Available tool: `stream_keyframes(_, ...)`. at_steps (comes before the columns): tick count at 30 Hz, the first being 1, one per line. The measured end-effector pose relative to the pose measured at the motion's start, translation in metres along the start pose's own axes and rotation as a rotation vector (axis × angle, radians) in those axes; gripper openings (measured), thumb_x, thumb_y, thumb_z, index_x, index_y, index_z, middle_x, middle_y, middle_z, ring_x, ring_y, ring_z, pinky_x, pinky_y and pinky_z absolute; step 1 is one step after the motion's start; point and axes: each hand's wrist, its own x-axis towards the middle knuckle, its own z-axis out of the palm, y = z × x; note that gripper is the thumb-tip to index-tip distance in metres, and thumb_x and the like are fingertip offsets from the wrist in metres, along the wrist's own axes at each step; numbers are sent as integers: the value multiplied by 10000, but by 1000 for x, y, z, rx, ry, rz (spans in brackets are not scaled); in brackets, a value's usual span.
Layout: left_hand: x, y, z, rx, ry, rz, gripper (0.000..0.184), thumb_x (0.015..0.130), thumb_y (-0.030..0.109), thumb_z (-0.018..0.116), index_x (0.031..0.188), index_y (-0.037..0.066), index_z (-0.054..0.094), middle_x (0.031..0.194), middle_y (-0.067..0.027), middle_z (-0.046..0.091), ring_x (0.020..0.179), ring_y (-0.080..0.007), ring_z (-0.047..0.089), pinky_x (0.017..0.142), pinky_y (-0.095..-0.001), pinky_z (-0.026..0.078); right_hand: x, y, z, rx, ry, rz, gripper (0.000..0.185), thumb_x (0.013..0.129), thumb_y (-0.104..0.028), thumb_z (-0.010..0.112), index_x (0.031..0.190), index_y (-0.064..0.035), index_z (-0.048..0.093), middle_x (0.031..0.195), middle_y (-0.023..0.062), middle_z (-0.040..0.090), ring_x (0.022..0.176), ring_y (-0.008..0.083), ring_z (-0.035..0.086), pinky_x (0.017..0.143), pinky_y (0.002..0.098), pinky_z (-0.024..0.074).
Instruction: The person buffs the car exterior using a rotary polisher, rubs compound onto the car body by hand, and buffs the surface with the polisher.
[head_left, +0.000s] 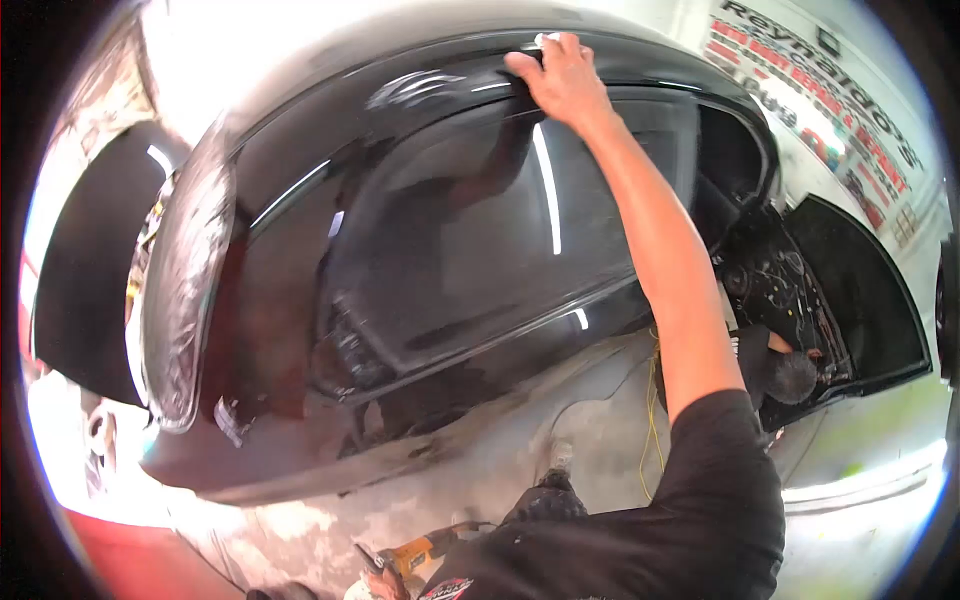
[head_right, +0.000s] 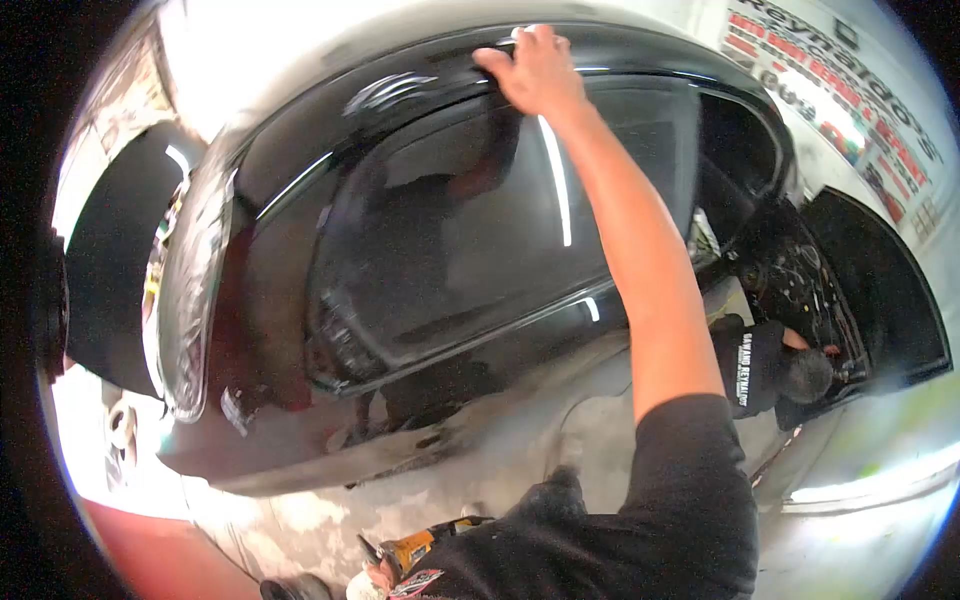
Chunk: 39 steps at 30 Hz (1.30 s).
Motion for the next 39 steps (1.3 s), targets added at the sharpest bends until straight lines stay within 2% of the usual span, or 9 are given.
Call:
stream_keyframes(3,-6,61,32,-11,-27,-18,587,831,178,616,1372,-3,480,1053,-212,615,924,-355,606,834,-464,489,30,158,-25,10,-383,398,738,985,-629,433,1295,25,576,1399,250,512,1278,462,479,1060,516,414)
stream_keyframes(5,-20,104,54,-35,-46,-47,600,836,159,595,1397,2,451,1103,-207,594,968,-344,589,858,-456,485,12,228,-48,-132,54,362,681,997,-624,395,1345,-66,573,1425,245,505,1343,443,435,1093,523,374)
stream_keyframes(13,-84,222,127,-315,-173,-222,664,858,84,515,1496,23,338,1304,-185,509,1146,-302,522,956,-422,469,2,477,-33,-214,-67,590,859,1005,-643,287,1345,110,523,1396,344,487,1299,471,479,1115,512,356)
stream_keyframes(17,-116,209,143,-545,-248,-369,703,869,46,474,1546,34,282,1404,-174,467,1235,-280,489,1005,-405,460,9,351,-80,189,-382,209,701,1020,-553,418,1340,59,541,1355,276,544,1255,450,518,1132,453,351)
stream_keyframes(21,-159,132,161,-891,-286,-449,745,880,8,434,1595,44,225,1504,-164,424,1323,-259,455,1054,-388,452,-21,194,-20,141,-71,-154,882,923,-657,543,1380,93,471,1398,275,481,1321,457,443,1125,503,364)
stream_keyframes(24,-198,201,140,-681,48,-435,301,883,216,582,1086,30,459,917,-87,473,767,-201,458,640,-370,379,-24,68,-29,341,-305,-343,980,898,-721,505,1412,109,419,1457,259,407,1352,459,399,1136,520,344)
stream_keyframes(26,-214,230,120,-618,182,-464,368,885,354,681,746,20,615,526,-36,505,397,-162,460,364,-358,331,-14,4,-3,352,-234,-448,981,893,-725,495,1405,109,423,1460,251,398,1349,447,397,1145,505,327)
stream_keyframes(35,-207,197,73,-479,292,-463,279,836,258,726,866,-17,685,658,-94,641,553,-184,599,531,-382,469,-45,-264,63,303,-169,-821,994,880,-714,509,1451,91,391,1455,230,406,1366,434,358,1175,540,281)
stream_keyframes(39,-177,154,39,-401,184,-523,348,873,349,666,911,7,713,824,-231,707,816,-380,702,752,-472,510,-108,-373,57,346,-437,-951,1050,862,-745,497,1478,94,351,1478,248,376,1407,448,314,1204,529,219)
